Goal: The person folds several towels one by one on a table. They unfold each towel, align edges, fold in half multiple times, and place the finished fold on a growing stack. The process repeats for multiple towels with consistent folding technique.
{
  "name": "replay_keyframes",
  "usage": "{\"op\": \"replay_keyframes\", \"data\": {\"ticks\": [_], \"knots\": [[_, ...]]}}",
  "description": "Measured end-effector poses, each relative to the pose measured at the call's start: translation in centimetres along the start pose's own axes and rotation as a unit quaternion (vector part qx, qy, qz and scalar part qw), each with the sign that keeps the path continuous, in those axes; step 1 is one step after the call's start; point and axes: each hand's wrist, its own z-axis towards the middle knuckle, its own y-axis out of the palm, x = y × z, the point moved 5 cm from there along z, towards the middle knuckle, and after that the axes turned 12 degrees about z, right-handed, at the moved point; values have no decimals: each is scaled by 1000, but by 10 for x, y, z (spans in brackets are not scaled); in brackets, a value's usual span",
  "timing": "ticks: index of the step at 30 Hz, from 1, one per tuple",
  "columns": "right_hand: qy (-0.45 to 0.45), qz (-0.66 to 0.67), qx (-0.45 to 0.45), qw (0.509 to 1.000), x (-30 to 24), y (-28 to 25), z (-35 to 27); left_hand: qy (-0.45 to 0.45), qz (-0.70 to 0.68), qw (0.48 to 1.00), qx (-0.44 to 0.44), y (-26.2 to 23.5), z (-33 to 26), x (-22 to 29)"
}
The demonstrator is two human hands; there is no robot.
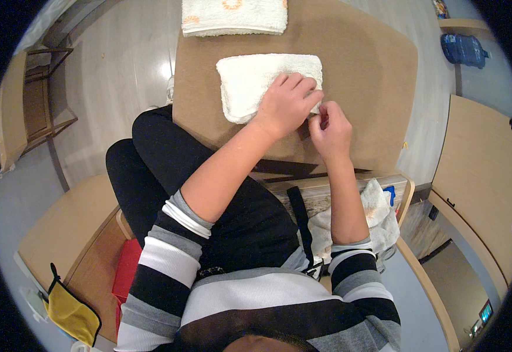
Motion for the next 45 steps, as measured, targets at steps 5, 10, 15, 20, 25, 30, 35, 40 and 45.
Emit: {"op": "replay_keyframes", "data": {"ticks": [5,10,15,20,25,30,35,40,45], "knots": [[-24,48,10,998,5,-1,2,10,22,1000,11,-1,0,1],[-30,30,-6,999,5,-6,4,11,63,998,-6,0,5,4],[-9,27,-2,1000,2,-9,0,-26,60,997,27,-8,3,3],[-72,2,-3,997,-9,-5,-1,-72,63,995,-7,-2,3,0],[-72,-55,10,996,-8,2,4,10,52,999,5,0,1,6],[56,-137,15,989,-3,13,2,47,96,994,-31,-13,-14,4],[5,-170,59,984,-16,9,5,40,112,990,-68,-33,-31,-1],[-203,-163,39,965,-33,16,-8,37,139,985,-95,-65,-53,-29],[-254,-125,0,959,-42,19,-19,-22,107,982,-152,-83,-74,-54]]}}
